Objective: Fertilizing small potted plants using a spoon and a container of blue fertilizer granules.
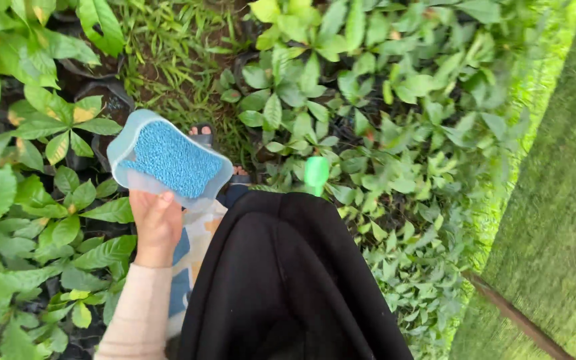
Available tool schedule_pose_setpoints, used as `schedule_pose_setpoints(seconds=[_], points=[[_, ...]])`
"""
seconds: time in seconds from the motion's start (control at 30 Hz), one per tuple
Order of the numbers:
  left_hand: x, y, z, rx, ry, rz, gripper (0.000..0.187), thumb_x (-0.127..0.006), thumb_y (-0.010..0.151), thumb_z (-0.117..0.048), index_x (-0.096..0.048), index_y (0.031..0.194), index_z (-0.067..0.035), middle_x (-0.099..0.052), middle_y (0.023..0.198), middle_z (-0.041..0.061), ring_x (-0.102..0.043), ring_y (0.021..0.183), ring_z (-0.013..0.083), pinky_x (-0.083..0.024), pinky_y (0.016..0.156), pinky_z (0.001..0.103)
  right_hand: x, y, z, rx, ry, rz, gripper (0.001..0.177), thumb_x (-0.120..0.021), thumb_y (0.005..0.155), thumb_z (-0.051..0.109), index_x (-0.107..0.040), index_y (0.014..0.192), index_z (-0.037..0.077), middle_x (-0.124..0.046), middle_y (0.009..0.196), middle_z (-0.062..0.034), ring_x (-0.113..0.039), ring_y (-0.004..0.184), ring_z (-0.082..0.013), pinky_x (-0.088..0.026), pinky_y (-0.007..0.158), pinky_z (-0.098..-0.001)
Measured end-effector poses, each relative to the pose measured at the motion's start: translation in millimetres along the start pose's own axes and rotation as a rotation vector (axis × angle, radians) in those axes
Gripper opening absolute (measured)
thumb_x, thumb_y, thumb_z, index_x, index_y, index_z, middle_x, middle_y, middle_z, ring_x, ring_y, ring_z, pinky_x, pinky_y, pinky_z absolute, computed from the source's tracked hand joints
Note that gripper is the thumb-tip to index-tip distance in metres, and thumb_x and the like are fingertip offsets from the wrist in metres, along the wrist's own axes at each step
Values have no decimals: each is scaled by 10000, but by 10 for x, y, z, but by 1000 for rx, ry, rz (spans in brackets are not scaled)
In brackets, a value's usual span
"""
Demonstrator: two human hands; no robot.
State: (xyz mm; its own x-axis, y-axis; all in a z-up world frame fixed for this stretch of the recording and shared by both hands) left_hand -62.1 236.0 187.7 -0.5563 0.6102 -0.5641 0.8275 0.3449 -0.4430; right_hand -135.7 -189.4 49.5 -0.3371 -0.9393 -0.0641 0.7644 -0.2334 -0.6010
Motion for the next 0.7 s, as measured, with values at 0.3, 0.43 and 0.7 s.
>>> schedule_pose_setpoints(seconds=[0.3, 0.43, 0.7], points=[[-1302, -925, -834, 95, 55, 208, 846, -788, 900, -87, -325, 1605, -15, -511, 1534, 127, -529, 1441, 268, -424, 1279, 457, 541, -1649, 2840, 260, -275, -231, 237, -603, 1091, 87, -642, 1301, -16, -669, 998, -42, -556, 827, -90, -433, 705, -228], [-1559, -1135, -834, 51, 104, 281, 787, -778, 889, -61, -362, 1557, -41, -542, 1485, 96, -557, 1407, 264, -464, 1243, 447, -178, -2134, 4022, 552, -518, -125, 206, -606, 1068, 32, -641, 1268, -5, -680, 1046, -57, -629, 933, -153, -502, 831, -272], [-1638, -1363, -646, 35, 209, 249, 780, -807, 836, -53, -440, 1524, -51, -574, 1414, 54, -558, 1310, 215, -478, 1143, 387, -1563, -2549, 3987, 985, -1069, 259, 331, -679, 919, -50, -649, 1245, -2, -663, 1065, -164, -633, 954, -348, -524, 833, -402]])
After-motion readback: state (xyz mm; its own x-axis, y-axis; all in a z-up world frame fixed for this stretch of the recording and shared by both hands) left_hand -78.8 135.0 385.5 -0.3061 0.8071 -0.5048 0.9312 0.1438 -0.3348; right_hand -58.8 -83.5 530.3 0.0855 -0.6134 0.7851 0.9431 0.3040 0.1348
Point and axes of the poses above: each hand's wrist, its own y-axis towards the middle knuckle, its own x-axis out of the back of the hand, z = x × y, the point moved 6 cm from there along y, towards the middle knuckle
